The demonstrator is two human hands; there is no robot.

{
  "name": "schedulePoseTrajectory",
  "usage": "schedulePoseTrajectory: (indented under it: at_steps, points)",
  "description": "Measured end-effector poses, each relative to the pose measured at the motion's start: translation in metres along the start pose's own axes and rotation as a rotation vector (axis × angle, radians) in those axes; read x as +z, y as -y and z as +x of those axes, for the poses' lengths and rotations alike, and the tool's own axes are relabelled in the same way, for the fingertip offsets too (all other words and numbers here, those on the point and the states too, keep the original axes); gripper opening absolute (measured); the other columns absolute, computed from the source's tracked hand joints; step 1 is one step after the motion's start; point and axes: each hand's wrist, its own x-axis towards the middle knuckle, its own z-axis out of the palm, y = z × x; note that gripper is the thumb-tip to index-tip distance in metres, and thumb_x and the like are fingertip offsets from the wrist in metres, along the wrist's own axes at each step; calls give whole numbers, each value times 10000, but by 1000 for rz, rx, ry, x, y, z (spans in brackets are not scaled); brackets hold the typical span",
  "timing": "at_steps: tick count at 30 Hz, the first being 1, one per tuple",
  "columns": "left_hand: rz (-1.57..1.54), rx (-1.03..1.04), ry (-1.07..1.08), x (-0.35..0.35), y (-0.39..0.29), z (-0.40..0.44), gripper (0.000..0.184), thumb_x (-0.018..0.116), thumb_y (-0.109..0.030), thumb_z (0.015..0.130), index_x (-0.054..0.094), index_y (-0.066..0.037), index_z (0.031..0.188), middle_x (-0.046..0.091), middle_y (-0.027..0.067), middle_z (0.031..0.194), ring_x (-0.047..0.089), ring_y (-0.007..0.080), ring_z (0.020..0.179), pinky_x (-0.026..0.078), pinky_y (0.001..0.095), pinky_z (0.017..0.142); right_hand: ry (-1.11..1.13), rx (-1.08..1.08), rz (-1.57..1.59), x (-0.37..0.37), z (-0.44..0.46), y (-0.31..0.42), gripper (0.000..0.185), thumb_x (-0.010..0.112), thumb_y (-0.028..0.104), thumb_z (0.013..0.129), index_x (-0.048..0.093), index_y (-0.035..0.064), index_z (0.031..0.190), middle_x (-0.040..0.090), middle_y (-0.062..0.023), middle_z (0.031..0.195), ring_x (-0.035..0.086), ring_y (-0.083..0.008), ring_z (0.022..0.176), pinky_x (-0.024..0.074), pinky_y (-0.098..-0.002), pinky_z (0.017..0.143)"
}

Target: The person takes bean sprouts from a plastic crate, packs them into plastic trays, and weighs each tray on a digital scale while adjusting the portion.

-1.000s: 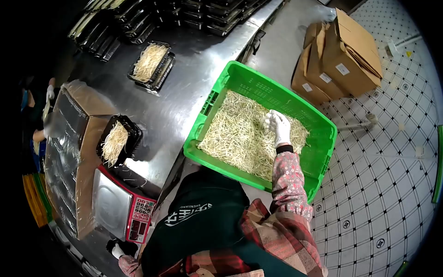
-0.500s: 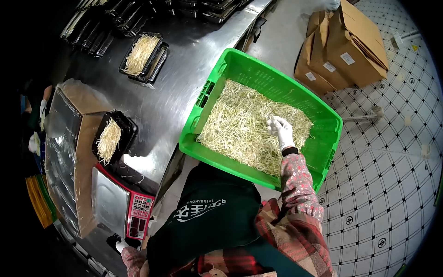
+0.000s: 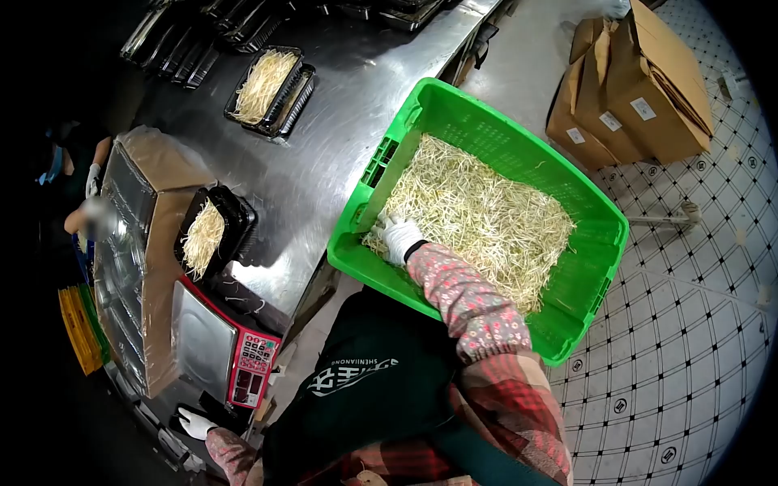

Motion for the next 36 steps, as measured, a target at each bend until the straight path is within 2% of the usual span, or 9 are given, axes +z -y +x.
schedulePoseTrajectory:
  at_steps: [5,10,13,17,20,25,27,32,36]
  points:
    - [-354,492,87,-21,-149,-43,434,592,-202,959,531,103,1262,611,206,1243,606,255,1082,450,305,963,-110,9,247,26,0,-34,348,616,105,755,637,105,1103,623,-180,1098,621,-341,1007,524,-421,826]
    - [-364,1009,415,-8,-282,-106,290,600,-93,922,580,63,1166,650,207,1092,630,305,984,479,337,883,-260,367,636,-6,-64,-103,172,665,173,784,670,101,940,677,-121,901,661,-288,819,537,-381,800]
    - [-255,1303,538,45,-333,-133,259,606,-69,894,608,16,1139,656,189,1060,639,347,953,499,369,852,-405,420,1068,1,-94,-132,263,712,139,778,680,57,1026,691,-112,978,652,-219,856,525,-346,828]
    - [-168,1191,643,63,-349,-133,346,644,-74,854,597,3,1188,638,182,1138,612,335,1055,478,370,926,-418,382,985,0,-102,-132,438,745,180,772,640,95,1189,640,-159,1169,602,-264,1073,477,-367,953]
    - [-129,1498,357,17,-375,-156,572,720,-77,786,513,-14,1315,524,168,1333,483,337,1237,379,382,1063,-322,384,660,-9,-88,-152,717,793,350,730,508,192,1368,372,-168,1482,344,-381,1354,307,-455,1125]
    - [-527,1562,512,-53,-427,-269,530,695,-25,812,526,-22,1314,555,153,1317,527,310,1219,404,385,1046,-362,819,701,2,-55,-165,887,681,606,767,350,187,1476,194,-228,1555,215,-428,1415,274,-505,1130]
    - [-439,1547,524,-41,-443,-293,509,690,-32,801,553,-44,1291,583,150,1273,557,312,1175,428,377,1016,-252,763,698,-8,-53,-125,768,682,556,783,447,173,1407,213,-213,1553,212,-426,1418,316,-536,1093]
    - [-57,1617,693,68,-423,-239,407,675,-26,802,622,-100,1198,629,129,1174,597,272,1091,458,366,959,-467,101,267,62,-96,-66,349,662,239,789,615,150,1124,477,-143,1354,501,-326,1181,476,-467,897]
    - [-469,1674,552,57,-441,-303,481,673,27,769,587,-74,1232,590,121,1240,540,295,1182,412,386,1032,-486,-112,410,61,-139,-79,361,642,172,803,626,184,1163,531,-97,1288,542,-306,1095,494,-426,850]
